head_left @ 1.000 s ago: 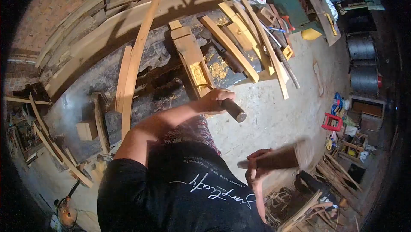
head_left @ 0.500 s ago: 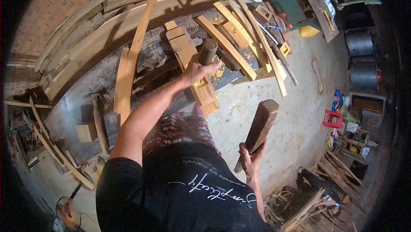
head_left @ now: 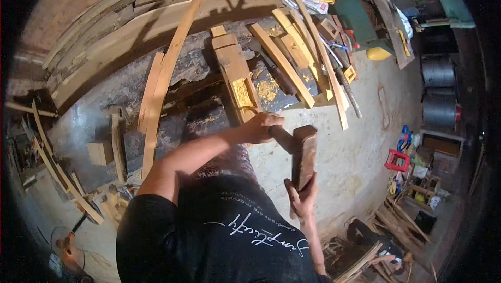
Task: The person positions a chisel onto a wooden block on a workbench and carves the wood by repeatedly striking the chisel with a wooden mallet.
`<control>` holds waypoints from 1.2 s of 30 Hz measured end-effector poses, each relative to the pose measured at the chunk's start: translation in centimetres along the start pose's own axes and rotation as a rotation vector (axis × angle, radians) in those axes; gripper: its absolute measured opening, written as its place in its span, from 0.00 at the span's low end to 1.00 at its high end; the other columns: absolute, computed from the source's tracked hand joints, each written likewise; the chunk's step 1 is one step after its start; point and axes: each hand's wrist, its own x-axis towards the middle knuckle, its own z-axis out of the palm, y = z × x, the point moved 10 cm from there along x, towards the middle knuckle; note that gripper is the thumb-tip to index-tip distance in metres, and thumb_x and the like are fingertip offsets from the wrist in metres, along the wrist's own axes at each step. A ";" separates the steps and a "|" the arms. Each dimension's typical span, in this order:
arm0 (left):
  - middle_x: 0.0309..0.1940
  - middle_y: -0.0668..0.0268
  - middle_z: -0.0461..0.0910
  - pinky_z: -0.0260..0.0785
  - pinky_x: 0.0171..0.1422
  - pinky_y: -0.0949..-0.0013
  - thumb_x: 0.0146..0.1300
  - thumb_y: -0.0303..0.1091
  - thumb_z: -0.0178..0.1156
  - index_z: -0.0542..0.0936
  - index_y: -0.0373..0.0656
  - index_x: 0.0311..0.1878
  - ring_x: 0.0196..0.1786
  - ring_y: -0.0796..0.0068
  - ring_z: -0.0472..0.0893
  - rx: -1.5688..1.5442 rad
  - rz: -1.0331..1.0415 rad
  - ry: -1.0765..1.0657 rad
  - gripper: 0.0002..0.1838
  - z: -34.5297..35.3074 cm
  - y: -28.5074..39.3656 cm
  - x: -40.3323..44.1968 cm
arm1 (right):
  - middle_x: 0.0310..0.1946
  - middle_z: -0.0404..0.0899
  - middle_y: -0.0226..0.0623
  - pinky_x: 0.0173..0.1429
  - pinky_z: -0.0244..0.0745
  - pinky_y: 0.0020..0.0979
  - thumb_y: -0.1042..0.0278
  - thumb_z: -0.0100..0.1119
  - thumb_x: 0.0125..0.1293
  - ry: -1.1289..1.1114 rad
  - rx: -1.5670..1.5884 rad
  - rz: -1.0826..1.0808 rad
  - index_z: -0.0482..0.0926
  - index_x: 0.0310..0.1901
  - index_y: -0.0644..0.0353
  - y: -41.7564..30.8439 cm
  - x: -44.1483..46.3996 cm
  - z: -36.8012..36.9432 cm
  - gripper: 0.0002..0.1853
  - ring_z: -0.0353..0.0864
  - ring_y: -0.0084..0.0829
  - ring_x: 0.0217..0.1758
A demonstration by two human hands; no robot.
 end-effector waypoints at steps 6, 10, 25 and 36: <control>0.22 0.60 0.72 0.66 0.34 0.59 0.52 0.29 0.59 0.71 0.43 0.29 0.28 0.58 0.76 -0.056 -0.012 -0.028 0.06 0.7 0.3 -0.2 | 0.53 0.70 0.48 0.60 0.67 0.38 0.78 0.59 0.56 -0.232 -0.213 -0.276 0.57 0.63 0.72 0.0 -3.1 -0.2 0.33 0.71 0.38 0.57; 0.27 0.60 0.74 0.69 0.37 0.61 0.51 0.29 0.62 0.73 0.43 0.32 0.33 0.59 0.78 -0.087 -0.167 -0.178 0.07 2.0 -2.2 0.3 | 0.34 0.76 0.37 0.47 0.70 0.29 0.70 0.67 0.54 0.062 0.004 0.033 0.65 0.52 0.66 2.2 -1.2 0.3 0.27 0.72 0.27 0.41; 0.27 0.71 0.76 0.68 0.38 0.69 0.60 0.40 0.64 0.74 0.44 0.32 0.30 0.83 0.74 -0.507 -0.440 0.464 0.11 -10.8 1.3 3.3 | 0.36 0.77 0.37 0.46 0.72 0.29 0.69 0.72 0.52 0.084 -0.021 0.222 0.66 0.51 0.64 2.9 -1.5 0.6 0.28 0.73 0.24 0.40; 0.45 0.59 0.75 0.61 0.43 0.71 0.61 0.58 0.56 0.68 0.43 0.58 0.25 0.82 0.68 -0.716 0.455 0.392 0.32 -23.5 25.9 7.8 | 0.38 0.80 0.43 0.46 0.74 0.32 0.65 0.73 0.51 0.088 -0.043 0.159 0.66 0.52 0.64 3.0 0.9 -0.3 0.31 0.77 0.27 0.41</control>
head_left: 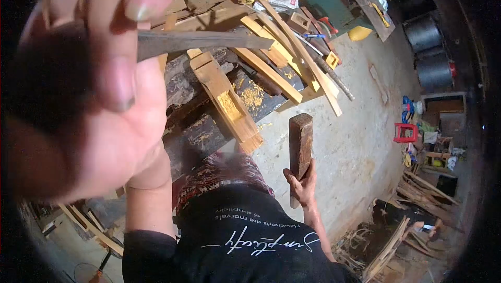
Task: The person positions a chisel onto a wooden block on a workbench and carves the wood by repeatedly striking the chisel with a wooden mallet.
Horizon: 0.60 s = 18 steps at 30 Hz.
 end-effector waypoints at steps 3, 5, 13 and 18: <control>0.43 0.60 0.74 0.61 0.42 0.72 0.62 0.57 0.55 0.68 0.42 0.57 0.25 0.82 0.68 0.052 0.023 0.012 0.30 0.1 1.4 -0.7 | 0.37 0.80 0.43 0.46 0.74 0.33 0.64 0.73 0.50 -0.005 -0.009 -0.031 0.66 0.52 0.63 -0.6 0.7 0.1 0.31 0.78 0.30 0.40; 0.41 0.61 0.74 0.61 0.41 0.72 0.63 0.55 0.55 0.68 0.42 0.56 0.25 0.82 0.68 0.086 0.032 0.021 0.29 0.1 2.1 -1.0 | 0.37 0.80 0.43 0.46 0.74 0.34 0.64 0.73 0.50 -0.007 -0.028 -0.063 0.67 0.52 0.63 -1.1 1.0 0.2 0.31 0.79 0.31 0.39; 0.36 0.64 0.72 0.62 0.38 0.73 0.66 0.51 0.52 0.69 0.40 0.54 0.26 0.81 0.67 0.194 0.066 0.068 0.24 -0.4 4.9 -2.5 | 0.37 0.80 0.44 0.47 0.74 0.32 0.65 0.73 0.50 -0.064 0.024 -0.058 0.67 0.52 0.64 -1.2 1.7 1.1 0.30 0.78 0.28 0.40; 0.33 0.66 0.72 0.62 0.37 0.74 0.68 0.48 0.50 0.69 0.39 0.52 0.26 0.81 0.67 0.255 0.087 0.096 0.21 -0.7 6.4 -3.4 | 0.38 0.81 0.45 0.47 0.74 0.32 0.65 0.73 0.51 -0.075 -0.075 -0.117 0.67 0.52 0.64 -2.9 1.2 1.4 0.30 0.79 0.27 0.42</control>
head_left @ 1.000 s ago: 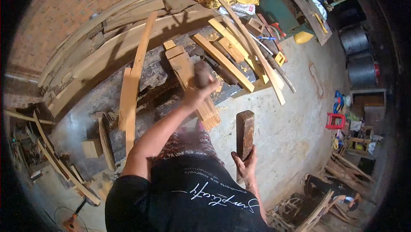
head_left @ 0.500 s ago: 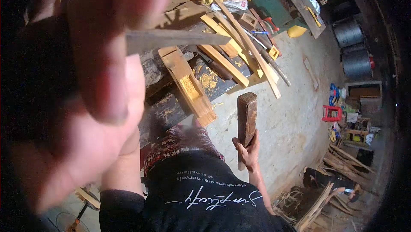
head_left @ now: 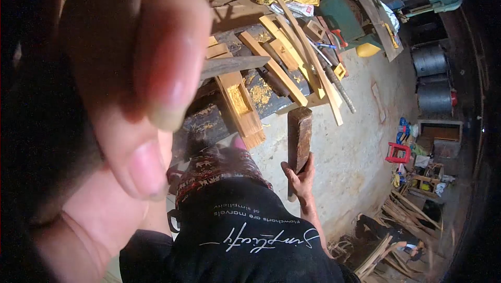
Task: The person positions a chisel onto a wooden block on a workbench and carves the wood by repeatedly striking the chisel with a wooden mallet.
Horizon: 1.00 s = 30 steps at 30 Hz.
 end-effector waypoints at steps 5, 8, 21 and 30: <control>0.29 0.68 0.71 0.63 0.35 0.74 0.70 0.45 0.48 0.69 0.38 0.51 0.26 0.81 0.67 0.074 0.044 0.054 0.18 -0.6 0.9 0.2 | 0.38 0.81 0.51 0.48 0.75 0.34 0.64 0.73 0.51 -0.050 -0.043 0.003 0.67 0.53 0.64 0.1 -0.2 0.8 0.31 0.81 0.29 0.43; 0.27 0.69 0.70 0.63 0.34 0.75 0.71 0.43 0.47 0.69 0.38 0.50 0.26 0.81 0.67 0.203 -0.022 0.187 0.17 -1.5 -0.7 -1.4 | 0.38 0.81 0.52 0.48 0.74 0.34 0.62 0.72 0.51 -0.106 -0.095 -0.039 0.67 0.54 0.63 2.3 0.0 1.5 0.31 0.80 0.29 0.43; 0.30 0.56 0.77 0.73 0.36 0.57 0.51 0.29 0.64 0.73 0.40 0.39 0.33 0.56 0.81 1.138 -0.893 -0.127 0.13 -0.4 -21.8 -31.7 | 0.34 0.74 0.38 0.25 0.75 0.29 0.62 0.68 0.52 -0.541 0.286 0.096 0.62 0.60 0.63 4.4 2.4 0.4 0.36 0.77 0.29 0.25; 0.30 0.58 0.74 0.71 0.37 0.53 0.54 0.32 0.60 0.72 0.43 0.40 0.34 0.51 0.79 1.126 -0.756 -0.096 0.11 2.5 -21.2 -39.0 | 0.49 0.74 0.48 0.36 0.81 0.35 0.59 0.73 0.44 -1.073 0.273 0.127 0.57 0.66 0.68 1.7 1.6 6.9 0.49 0.77 0.41 0.50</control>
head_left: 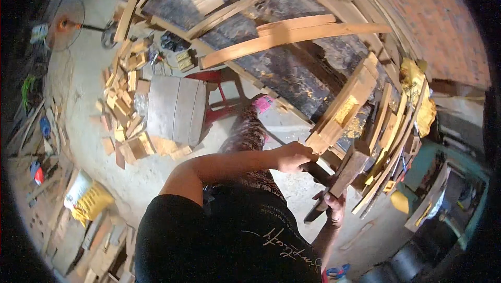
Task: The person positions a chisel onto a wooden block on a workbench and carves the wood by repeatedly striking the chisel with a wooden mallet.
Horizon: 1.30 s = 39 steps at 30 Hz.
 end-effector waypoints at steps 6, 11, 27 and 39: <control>0.32 0.60 0.73 0.68 0.40 0.53 0.54 0.35 0.62 0.71 0.45 0.41 0.38 0.53 0.77 -0.062 0.037 0.084 0.13 -1.7 -1.4 -1.2 | 0.44 0.75 0.47 0.36 0.79 0.36 0.61 0.74 0.39 -0.204 0.097 0.110 0.63 0.61 0.66 0.1 2.9 4.5 0.46 0.79 0.37 0.44; 0.36 0.58 0.76 0.70 0.45 0.55 0.54 0.41 0.66 0.75 0.42 0.45 0.41 0.55 0.78 -0.071 -0.077 0.185 0.19 -6.0 -3.9 -3.1 | 0.34 0.79 0.37 0.35 0.73 0.27 0.71 0.68 0.38 -0.199 -0.029 0.118 0.73 0.52 0.63 -0.2 6.6 6.3 0.32 0.78 0.26 0.34; 0.54 0.56 0.74 0.64 0.60 0.52 0.60 0.49 0.57 0.76 0.40 0.52 0.57 0.59 0.73 0.531 -1.226 -0.910 0.24 -0.6 -37.8 -30.1 | 0.30 0.78 0.32 0.35 0.75 0.27 0.77 0.71 0.33 -0.125 -0.311 0.348 0.75 0.44 0.60 1.4 13.9 3.6 0.28 0.77 0.25 0.31; 0.51 0.55 0.74 0.66 0.55 0.54 0.60 0.44 0.57 0.73 0.41 0.56 0.53 0.58 0.74 0.272 -1.386 -0.756 0.23 7.2 -38.4 -34.7 | 0.30 0.74 0.46 0.25 0.75 0.28 0.66 0.65 0.55 -0.277 -0.022 0.423 0.65 0.50 0.70 6.2 8.8 -0.7 0.26 0.79 0.35 0.28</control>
